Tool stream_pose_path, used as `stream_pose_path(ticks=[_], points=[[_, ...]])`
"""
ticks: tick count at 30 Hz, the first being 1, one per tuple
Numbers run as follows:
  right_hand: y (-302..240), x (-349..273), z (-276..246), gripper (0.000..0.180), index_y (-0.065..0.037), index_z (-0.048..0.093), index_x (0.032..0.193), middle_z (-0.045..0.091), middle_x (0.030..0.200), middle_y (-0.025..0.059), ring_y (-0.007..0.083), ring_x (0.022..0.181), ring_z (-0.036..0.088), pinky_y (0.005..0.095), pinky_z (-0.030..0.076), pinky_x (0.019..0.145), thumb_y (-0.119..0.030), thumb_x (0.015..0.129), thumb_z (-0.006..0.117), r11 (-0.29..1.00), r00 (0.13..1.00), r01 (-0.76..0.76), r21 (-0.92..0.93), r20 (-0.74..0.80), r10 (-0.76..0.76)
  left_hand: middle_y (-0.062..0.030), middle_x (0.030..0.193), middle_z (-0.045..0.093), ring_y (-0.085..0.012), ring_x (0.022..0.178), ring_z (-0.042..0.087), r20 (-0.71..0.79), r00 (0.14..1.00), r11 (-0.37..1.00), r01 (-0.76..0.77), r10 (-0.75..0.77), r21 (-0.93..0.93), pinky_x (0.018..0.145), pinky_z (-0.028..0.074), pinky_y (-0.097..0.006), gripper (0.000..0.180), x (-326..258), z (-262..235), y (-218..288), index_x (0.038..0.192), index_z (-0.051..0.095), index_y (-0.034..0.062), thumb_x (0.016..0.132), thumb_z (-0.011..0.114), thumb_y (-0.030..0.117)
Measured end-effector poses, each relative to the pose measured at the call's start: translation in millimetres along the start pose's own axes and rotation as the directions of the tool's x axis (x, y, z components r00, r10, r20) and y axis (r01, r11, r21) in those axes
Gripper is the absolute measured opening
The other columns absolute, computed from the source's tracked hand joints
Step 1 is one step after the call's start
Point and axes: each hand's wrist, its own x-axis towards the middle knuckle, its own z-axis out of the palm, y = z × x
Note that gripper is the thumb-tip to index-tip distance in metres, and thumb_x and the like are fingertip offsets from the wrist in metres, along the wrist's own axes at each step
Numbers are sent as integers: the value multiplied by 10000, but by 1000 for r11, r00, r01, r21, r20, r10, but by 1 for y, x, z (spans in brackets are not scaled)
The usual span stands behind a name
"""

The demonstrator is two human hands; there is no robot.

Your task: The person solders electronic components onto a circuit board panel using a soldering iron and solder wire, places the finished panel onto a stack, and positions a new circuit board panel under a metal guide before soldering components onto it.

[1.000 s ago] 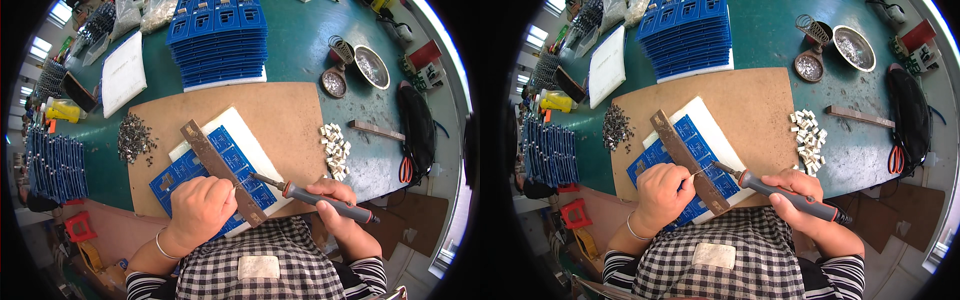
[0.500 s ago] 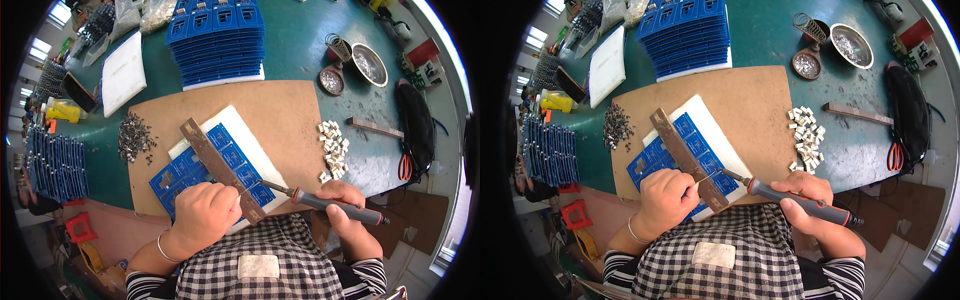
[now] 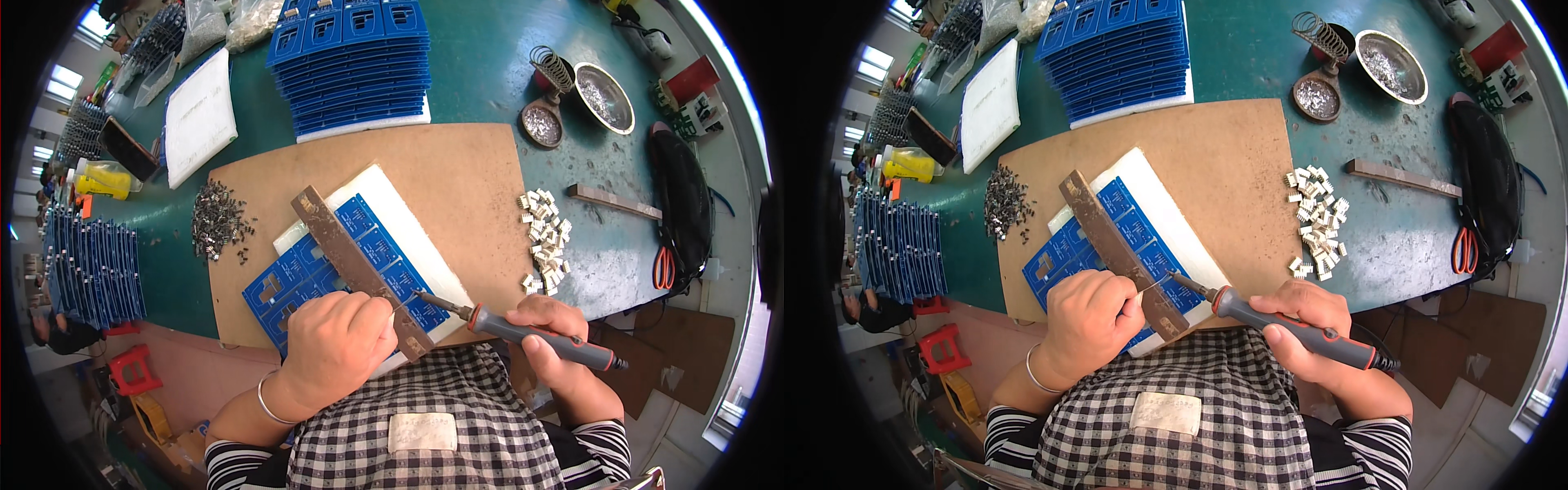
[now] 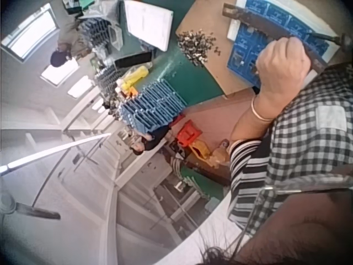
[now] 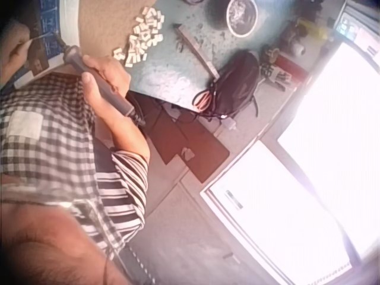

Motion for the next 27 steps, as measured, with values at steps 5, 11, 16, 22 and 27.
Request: stream_pose_path(ticks=[5, 11, 16, 22, 27], points=[[2, 0, 2, 276, 23, 702, 987, 647, 710, 111, 216, 613, 617, 310, 470, 574, -204, 833, 672, 1000, 1000, -14, 13, -8, 14, -59, 625, 497, -237, 545, 531, -18, 1000, 999, -15, 16, 31, 482, 421, -345, 198, -1, 3, -1, 757, 535, 77, 682, 701, 0], [2, 3, 2, 279, 22, 703, 987, 643, 709, 114, 215, 612, 614, 312, 469, 570, -211, 836, 675, 1000, 1000, -12, -10, 5, 13, -28, 608, 429, -190, 537, 507, -46, 998, 994, -41, 46, 99, 459, 404, -306, 204, 1, 8, -4, 724, 501, 102, 693, 694, 41], [3, 5, 0, 281, 23, 704, 989, 643, 712, 115, 219, 611, 613, 316, 471, 572, -215, 841, 677, 999, 999, 32, -9, 10, -32, -27, 604, 423, -188, 527, 502, -37, 998, 997, -40, 42, 66, 452, 400, -299, 211, 1, 4, -1, 718, 496, 100, 681, 694, 38], [3, 4, 0, 279, 20, 705, 988, 650, 719, 116, 226, 622, 624, 318, 481, 584, -218, 847, 673, 999, 999, 36, -10, 6, -36, -30, 602, 431, -189, 527, 506, -53, 998, 995, -33, 38, 96, 448, 403, -301, 212, 2, 7, -5, 720, 498, 103, 676, 694, 35], [2, 5, 2, 278, 15, 709, 984, 652, 720, 112, 227, 624, 627, 319, 484, 587, -222, 843, 676, 1000, 1000, 13, -23, 13, -13, -31, 604, 438, -191, 534, 512, -66, 997, 994, -41, 47, 98, 453, 408, -304, 202, 3, 11, -7, 726, 499, 99, 688, 688, 39]])
